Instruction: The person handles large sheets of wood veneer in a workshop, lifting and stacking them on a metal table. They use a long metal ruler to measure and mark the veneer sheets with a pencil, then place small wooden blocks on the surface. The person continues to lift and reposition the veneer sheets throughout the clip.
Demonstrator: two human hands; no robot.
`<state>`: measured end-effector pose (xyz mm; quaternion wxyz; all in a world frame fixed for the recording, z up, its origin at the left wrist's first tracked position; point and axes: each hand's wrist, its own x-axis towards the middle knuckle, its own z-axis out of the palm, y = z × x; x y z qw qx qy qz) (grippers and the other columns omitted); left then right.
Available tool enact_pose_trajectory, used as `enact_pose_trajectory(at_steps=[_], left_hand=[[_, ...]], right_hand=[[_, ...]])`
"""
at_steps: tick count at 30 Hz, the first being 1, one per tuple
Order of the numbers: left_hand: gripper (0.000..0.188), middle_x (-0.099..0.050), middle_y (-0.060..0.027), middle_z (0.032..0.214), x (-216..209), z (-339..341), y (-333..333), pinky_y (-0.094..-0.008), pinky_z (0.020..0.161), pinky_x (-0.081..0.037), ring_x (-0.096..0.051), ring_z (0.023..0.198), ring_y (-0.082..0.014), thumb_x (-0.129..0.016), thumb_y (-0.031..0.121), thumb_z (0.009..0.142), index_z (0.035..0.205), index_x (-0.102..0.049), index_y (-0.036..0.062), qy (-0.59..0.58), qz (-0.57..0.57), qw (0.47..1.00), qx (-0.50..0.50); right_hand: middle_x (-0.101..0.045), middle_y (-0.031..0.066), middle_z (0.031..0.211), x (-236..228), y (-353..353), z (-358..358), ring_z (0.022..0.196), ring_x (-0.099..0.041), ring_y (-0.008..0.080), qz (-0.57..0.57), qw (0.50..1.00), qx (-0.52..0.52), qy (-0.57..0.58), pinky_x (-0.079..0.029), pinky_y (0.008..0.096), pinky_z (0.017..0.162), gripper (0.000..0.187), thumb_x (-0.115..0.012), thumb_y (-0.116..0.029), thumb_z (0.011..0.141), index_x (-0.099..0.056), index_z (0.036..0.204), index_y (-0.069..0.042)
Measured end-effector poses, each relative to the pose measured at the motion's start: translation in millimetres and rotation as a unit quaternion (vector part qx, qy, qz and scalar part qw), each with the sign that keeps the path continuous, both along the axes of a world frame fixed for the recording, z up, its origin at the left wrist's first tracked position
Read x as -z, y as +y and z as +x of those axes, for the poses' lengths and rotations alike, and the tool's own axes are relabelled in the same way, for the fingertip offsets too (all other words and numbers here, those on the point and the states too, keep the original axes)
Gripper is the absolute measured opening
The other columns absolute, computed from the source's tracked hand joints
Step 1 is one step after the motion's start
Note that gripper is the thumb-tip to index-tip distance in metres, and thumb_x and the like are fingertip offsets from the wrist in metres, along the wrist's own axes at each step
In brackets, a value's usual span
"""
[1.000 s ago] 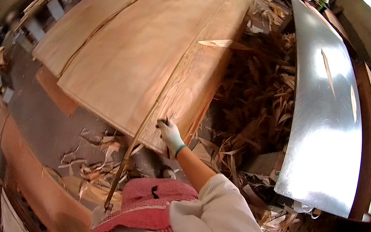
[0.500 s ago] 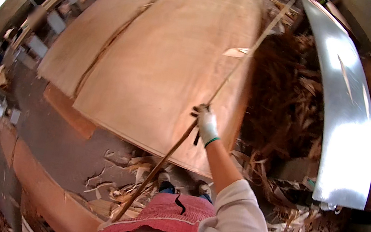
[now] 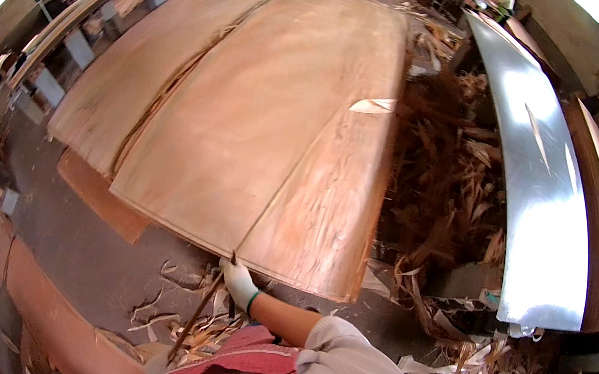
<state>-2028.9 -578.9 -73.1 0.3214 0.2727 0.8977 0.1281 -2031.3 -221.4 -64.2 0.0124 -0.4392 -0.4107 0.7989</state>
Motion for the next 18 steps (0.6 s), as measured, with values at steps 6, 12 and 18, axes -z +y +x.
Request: enact_pose_trajectory(at_steps=[6,12,18], left_hand=[[0.035,-0.062,-0.0234,0.088,-22.4,41.1,-170.9,-0.0493,0.074,-0.048,-0.063,0.085,-0.0387,-0.052,0.035,0.089,0.11,-0.061,0.009,-0.016,-0.17,0.985,-0.007],[0.039,-0.065,-0.0234,0.097,-92.5,54.9,-279.8,-0.0511,0.078,-0.049,-0.062,0.089,-0.0417,-0.049,0.039,0.089,0.102,-0.065,0.0068,-0.012,-0.355,0.935,-0.012],[0.037,-0.066,-0.0199,0.095,-106.6,61.0,-307.1,-0.0517,0.077,-0.049,-0.063,0.089,-0.0406,-0.048,0.037,0.087,0.095,-0.069,0.0074,-0.031,-0.415,0.905,-0.084]], right_hand=[[-0.067,0.006,0.082,51.8,100.0,-10.3,0.07,-0.064,0.0171,0.017,0.987,0.157,-0.043,-0.043,0.0284,0.057,0.028,-0.05,-0.033,0.093,-0.059,0.093,-0.007],[-0.061,0.0104,0.07,83.0,54.7,36.4,0.057,-0.058,0.0212,-0.001,0.994,0.045,-0.1,-0.045,0.0371,0.049,0.027,-0.053,-0.028,0.091,-0.059,0.09,-0.002],[-0.064,0.0039,0.07,95.0,-22.4,68.7,0.053,-0.053,0.0157,-0.084,0.981,-0.144,-0.098,-0.037,0.0319,0.047,0.025,-0.056,-0.027,0.091,-0.067,0.086,-0.005]])
